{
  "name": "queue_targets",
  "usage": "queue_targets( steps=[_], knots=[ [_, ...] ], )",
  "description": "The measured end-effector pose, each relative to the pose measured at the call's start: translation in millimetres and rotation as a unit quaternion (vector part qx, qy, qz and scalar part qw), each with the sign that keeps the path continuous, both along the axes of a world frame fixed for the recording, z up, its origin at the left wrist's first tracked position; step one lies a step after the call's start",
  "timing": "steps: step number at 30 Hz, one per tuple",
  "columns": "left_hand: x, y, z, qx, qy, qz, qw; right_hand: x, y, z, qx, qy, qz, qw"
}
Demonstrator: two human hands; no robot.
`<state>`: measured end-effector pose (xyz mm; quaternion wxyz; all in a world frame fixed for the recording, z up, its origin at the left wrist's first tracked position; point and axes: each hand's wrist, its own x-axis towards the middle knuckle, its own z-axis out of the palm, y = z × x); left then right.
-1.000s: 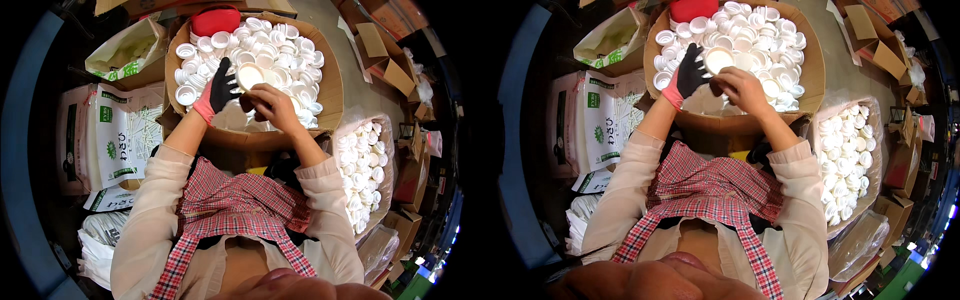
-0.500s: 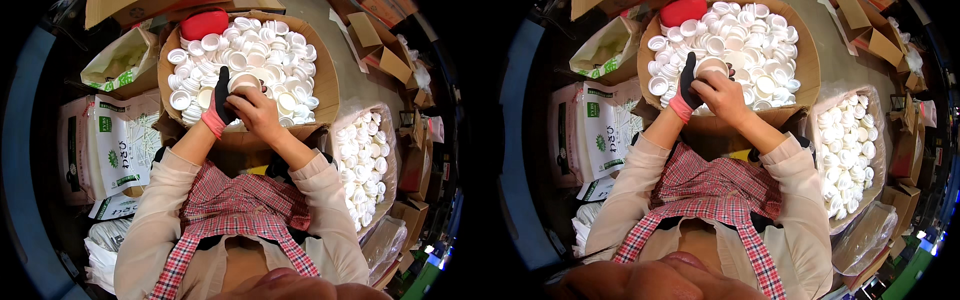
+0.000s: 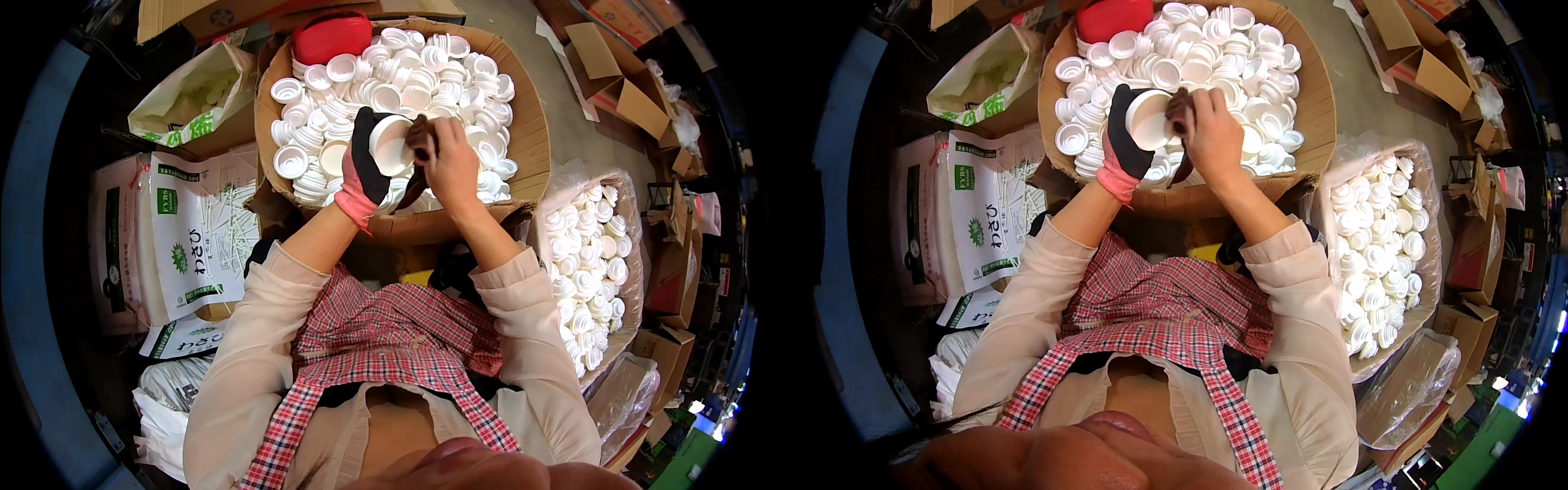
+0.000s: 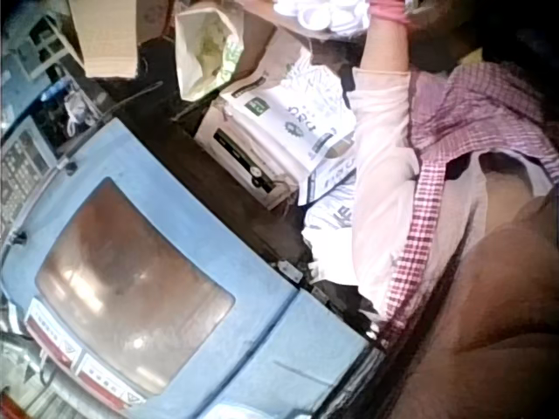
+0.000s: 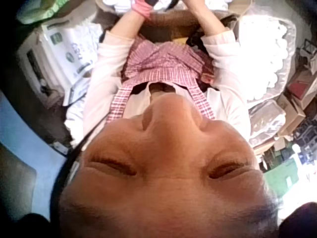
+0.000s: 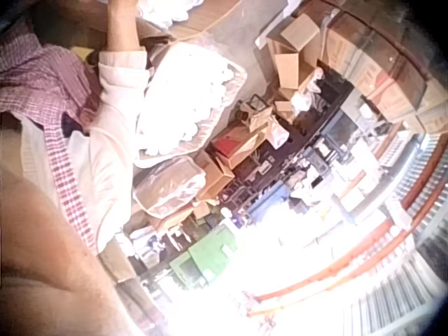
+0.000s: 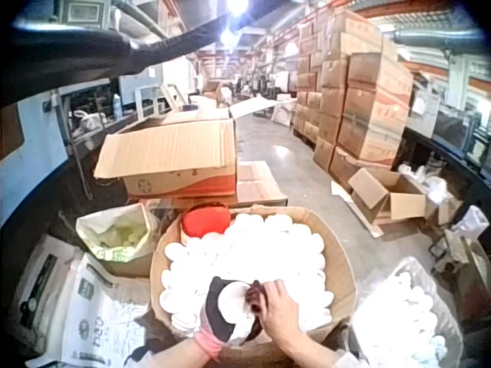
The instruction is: The person sits on the floor and repeatedly picks up small white plastic cups from a large cardboard box. They wipe the inside of each cup with a dark cloth and then place it into a second box. The person continues this repetitive process throughout the clip.
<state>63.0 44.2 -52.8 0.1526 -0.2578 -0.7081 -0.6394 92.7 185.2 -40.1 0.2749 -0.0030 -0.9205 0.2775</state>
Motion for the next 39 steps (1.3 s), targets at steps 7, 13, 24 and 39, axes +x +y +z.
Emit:
queue_targets(
  steps=[7, 13, 24, 39],
  knots=[
    [-15.5, -6.2, -7.3, 0.268, -0.214, -0.103, 0.934, 19.0, -34.0, -24.4, -0.130, -0.137, 0.109, 0.976],
    [-19.2, -22.1, -0.9, 0.249, -0.199, -0.077, 0.945, -6.0, -19.2, -4.2, -0.190, 0.060, 0.094, 0.976],
    [-52.5, -88.7, -49.6, -0.179, 0.016, 0.074, 0.981, -12.2, -19.5, -31.4, -0.017, -0.328, 0.234, 0.915],
    [-62.1, -99.9, -40.1, -0.111, -0.316, -0.030, 0.942, -61.9, 17.3, -72.2, 0.035, -0.272, 0.147, 0.950]
  ],
)
